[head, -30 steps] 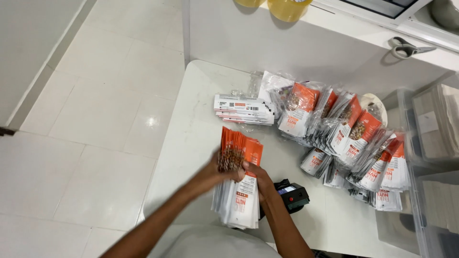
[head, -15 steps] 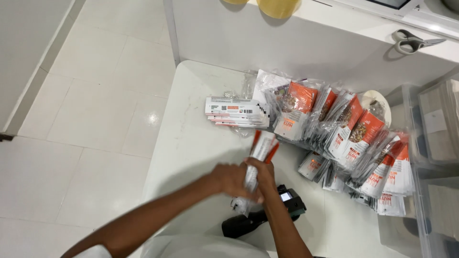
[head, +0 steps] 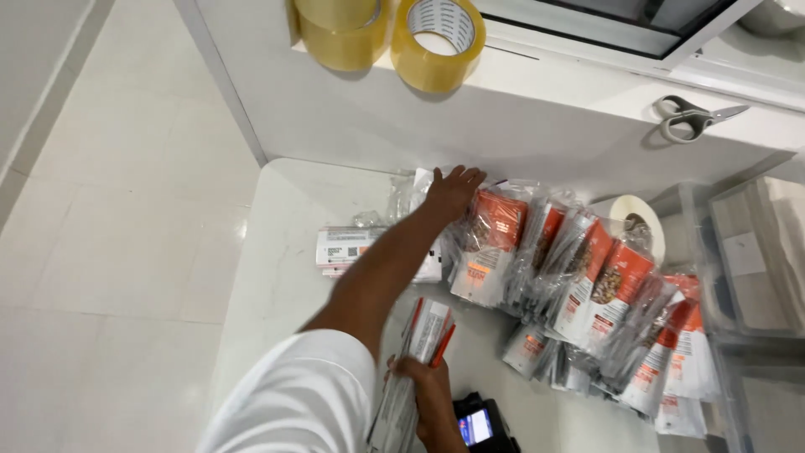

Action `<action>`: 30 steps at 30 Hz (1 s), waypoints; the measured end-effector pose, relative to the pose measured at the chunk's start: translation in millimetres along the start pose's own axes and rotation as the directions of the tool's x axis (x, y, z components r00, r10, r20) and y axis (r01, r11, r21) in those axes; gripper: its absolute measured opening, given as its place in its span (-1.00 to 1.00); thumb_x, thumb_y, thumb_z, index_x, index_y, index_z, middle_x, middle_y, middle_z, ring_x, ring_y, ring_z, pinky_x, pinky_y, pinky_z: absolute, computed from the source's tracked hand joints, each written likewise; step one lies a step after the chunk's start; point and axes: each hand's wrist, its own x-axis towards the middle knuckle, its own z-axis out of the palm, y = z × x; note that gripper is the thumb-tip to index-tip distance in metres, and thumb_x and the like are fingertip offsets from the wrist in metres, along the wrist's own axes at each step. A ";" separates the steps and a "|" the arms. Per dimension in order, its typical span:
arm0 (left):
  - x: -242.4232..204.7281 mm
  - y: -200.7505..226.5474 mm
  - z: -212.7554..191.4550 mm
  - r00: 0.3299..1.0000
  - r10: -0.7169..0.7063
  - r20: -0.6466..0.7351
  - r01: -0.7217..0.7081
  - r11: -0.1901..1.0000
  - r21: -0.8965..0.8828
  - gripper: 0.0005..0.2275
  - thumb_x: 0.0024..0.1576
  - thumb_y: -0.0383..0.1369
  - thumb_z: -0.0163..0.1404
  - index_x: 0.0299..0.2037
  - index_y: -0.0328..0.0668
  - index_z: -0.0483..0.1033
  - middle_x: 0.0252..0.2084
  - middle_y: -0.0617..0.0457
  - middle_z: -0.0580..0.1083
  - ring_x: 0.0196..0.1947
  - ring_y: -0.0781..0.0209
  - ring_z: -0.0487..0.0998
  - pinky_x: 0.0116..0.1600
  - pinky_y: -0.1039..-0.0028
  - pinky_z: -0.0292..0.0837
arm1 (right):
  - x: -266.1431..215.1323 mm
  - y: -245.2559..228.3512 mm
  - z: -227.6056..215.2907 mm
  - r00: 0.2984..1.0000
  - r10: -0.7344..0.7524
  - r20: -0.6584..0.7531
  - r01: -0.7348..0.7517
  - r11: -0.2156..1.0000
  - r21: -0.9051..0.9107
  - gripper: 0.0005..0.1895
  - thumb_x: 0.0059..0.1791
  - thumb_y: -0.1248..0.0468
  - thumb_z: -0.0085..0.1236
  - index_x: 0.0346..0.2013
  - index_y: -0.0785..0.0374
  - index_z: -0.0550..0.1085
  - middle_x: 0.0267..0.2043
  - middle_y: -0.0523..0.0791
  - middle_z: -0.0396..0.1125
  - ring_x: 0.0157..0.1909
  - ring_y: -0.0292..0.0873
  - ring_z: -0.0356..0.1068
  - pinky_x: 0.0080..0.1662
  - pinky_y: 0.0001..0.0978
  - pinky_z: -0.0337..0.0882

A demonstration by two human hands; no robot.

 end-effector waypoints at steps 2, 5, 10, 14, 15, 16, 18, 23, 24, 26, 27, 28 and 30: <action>-8.8 -2.9 -4.6 0.999 -0.040 0.033 0.039 0.999 0.036 -0.50 0.14 -0.43 0.02 0.32 0.08 0.25 0.48 0.16 0.14 0.50 0.09 0.01 0.36 -0.37 0.00 | -5.1 -10.7 7.3 1.000 0.003 -0.002 -0.003 1.000 -0.029 -0.75 -0.37 0.51 0.12 -0.41 0.51 0.51 -0.56 0.10 0.36 -0.50 0.05 0.34 -0.37 -0.16 0.34; -28.9 -11.7 8.0 0.983 -0.041 -0.181 0.045 0.999 0.020 -0.80 0.07 -0.36 0.07 -0.09 -0.02 0.54 0.06 0.13 0.37 0.25 0.13 0.24 0.42 -0.34 -0.06 | 3.2 -10.6 1.8 1.000 -0.018 -0.019 0.017 1.000 -0.010 -0.64 -0.37 0.52 0.09 -0.28 0.55 0.49 -0.41 0.17 0.44 -0.47 0.06 0.35 -0.39 -0.13 0.36; -147.1 2.1 -87.8 0.926 -0.198 -0.321 -0.020 0.823 -0.568 -0.87 0.22 -0.37 0.03 -0.29 -0.19 0.35 -0.65 0.01 0.38 -0.61 0.07 0.41 -0.43 0.25 0.27 | -10.8 -44.3 16.9 0.998 -0.059 0.001 0.059 0.998 -0.034 -0.55 -0.36 0.52 0.10 -0.19 0.67 0.49 0.01 0.23 0.57 -0.33 0.06 0.46 -0.33 -0.12 0.42; -234.6 34.7 -122.9 0.889 -0.375 -0.265 0.045 0.645 -0.763 -0.88 0.30 -0.30 -0.07 -0.07 -0.06 0.28 -0.65 0.19 0.21 -0.69 0.30 0.22 -0.52 0.44 0.07 | 0.1 -39.4 19.8 0.971 -0.202 0.131 0.201 0.979 0.026 -0.50 -0.34 0.53 0.13 -0.08 0.50 0.43 -0.44 0.16 0.43 -0.49 0.09 0.44 -0.34 -0.03 0.50; -254.6 46.6 -134.6 0.849 -0.486 -0.207 0.118 0.557 -0.822 -0.85 0.26 -0.18 -0.04 -0.13 0.00 0.36 -0.64 0.13 0.22 -0.62 0.22 0.28 -0.38 0.32 0.19 | 1.3 -36.8 19.7 0.954 -0.225 0.196 0.218 0.974 0.057 -0.61 -0.35 0.54 0.14 -0.23 0.52 0.39 -0.50 0.17 0.40 -0.47 0.12 0.47 -0.28 -0.01 0.56; -266.0 49.5 -131.2 0.847 -0.487 -0.213 0.114 0.558 -0.822 -0.85 0.26 -0.18 -0.04 -0.13 0.00 0.36 -0.64 0.13 0.22 -0.62 0.22 0.28 -0.38 0.32 0.19 | 0.7 -32.1 17.2 0.953 -0.229 0.200 0.223 0.973 0.054 -0.61 -0.35 0.54 0.14 -0.23 0.52 0.39 -0.50 0.17 0.40 -0.47 0.12 0.47 -0.28 -0.01 0.56; -290.1 55.0 -124.8 0.739 -0.668 -0.088 0.078 0.215 -0.973 -0.95 0.16 -0.40 0.13 -0.29 0.04 0.52 -0.27 0.25 0.59 -0.33 0.35 0.49 -0.20 0.52 0.35 | -1.3 -22.5 12.8 0.904 -0.158 0.396 0.226 0.966 -0.129 -0.73 -0.37 0.44 0.19 -0.40 0.48 0.46 -0.50 0.16 0.49 -0.53 0.02 0.44 -0.39 -0.13 0.40; -357.1 67.6 -141.4 0.641 -0.767 -0.029 0.129 0.145 -0.981 -0.90 0.23 -0.24 0.05 -0.27 0.02 0.48 -0.36 0.19 0.54 -0.38 0.32 0.48 -0.28 0.51 0.33 | -49.1 -25.5 32.1 0.947 -0.109 0.302 0.288 0.704 -0.650 -0.11 -0.39 0.37 0.18 0.17 -0.12 0.06 -0.29 -0.10 0.41 -0.31 -0.08 0.38 -0.25 -0.28 0.34; -369.3 72.4 -139.2 0.588 -0.803 -0.095 0.117 0.201 -0.972 -0.86 0.25 -0.18 0.01 -0.21 0.01 0.45 -0.52 0.18 0.45 -0.55 0.40 0.36 -0.37 0.51 0.26 | -67.8 -30.7 40.1 0.963 -0.138 0.233 0.271 0.452 -0.850 0.26 -0.34 0.27 0.05 0.56 -0.51 -0.24 -0.13 -0.17 0.50 -0.27 -0.11 0.40 -0.21 -0.35 0.34; -393.6 84.6 -127.9 0.620 -0.770 -0.149 0.162 0.312 -0.936 -0.84 0.29 -0.17 -0.10 -0.11 0.00 0.42 -0.59 0.13 0.42 -0.61 0.32 0.40 -0.43 0.44 0.28 | -58.8 -10.1 38.2 0.950 -0.192 0.246 0.295 0.292 -0.910 0.22 -0.28 0.29 0.01 0.55 -0.47 -0.29 -0.04 -0.13 0.48 -0.16 0.04 0.42 -0.12 -0.20 0.37; -405.2 89.9 -122.1 0.654 -0.731 -0.195 0.205 0.419 -0.885 -0.78 0.33 -0.16 -0.22 0.00 -0.01 0.39 -0.66 0.09 0.40 -0.67 0.24 0.43 -0.49 0.36 0.31 | -53.5 -0.1 38.0 0.934 -0.241 0.265 0.301 0.127 -0.945 0.18 -0.23 0.32 -0.03 0.55 -0.43 -0.34 0.04 -0.10 0.46 -0.04 0.20 0.45 -0.02 -0.04 0.40; -417.1 99.5 -121.2 0.652 -0.732 -0.196 0.203 0.418 -0.885 -0.78 0.33 -0.16 -0.22 0.00 -0.01 0.39 -0.66 0.09 0.40 -0.67 0.24 0.43 -0.49 0.36 0.31 | -67.9 -4.3 41.6 0.933 -0.242 0.267 0.303 0.124 -0.945 0.18 -0.23 0.32 -0.03 0.55 -0.43 -0.34 0.04 -0.10 0.46 -0.04 0.20 0.45 -0.02 -0.04 0.40; -440.6 120.0 -118.0 0.743 -0.632 -0.221 0.240 0.560 -0.793 -0.78 0.37 -0.20 -0.24 -0.01 -0.06 0.44 -0.25 -0.27 0.64 -0.28 -0.34 0.66 -0.14 -0.08 0.57 | -95.7 -11.9 47.5 0.968 -0.161 0.194 0.239 0.340 -0.910 -0.14 -0.17 0.26 0.12 0.40 -0.04 0.05 0.07 0.18 0.42 0.20 0.31 0.41 0.23 0.13 0.34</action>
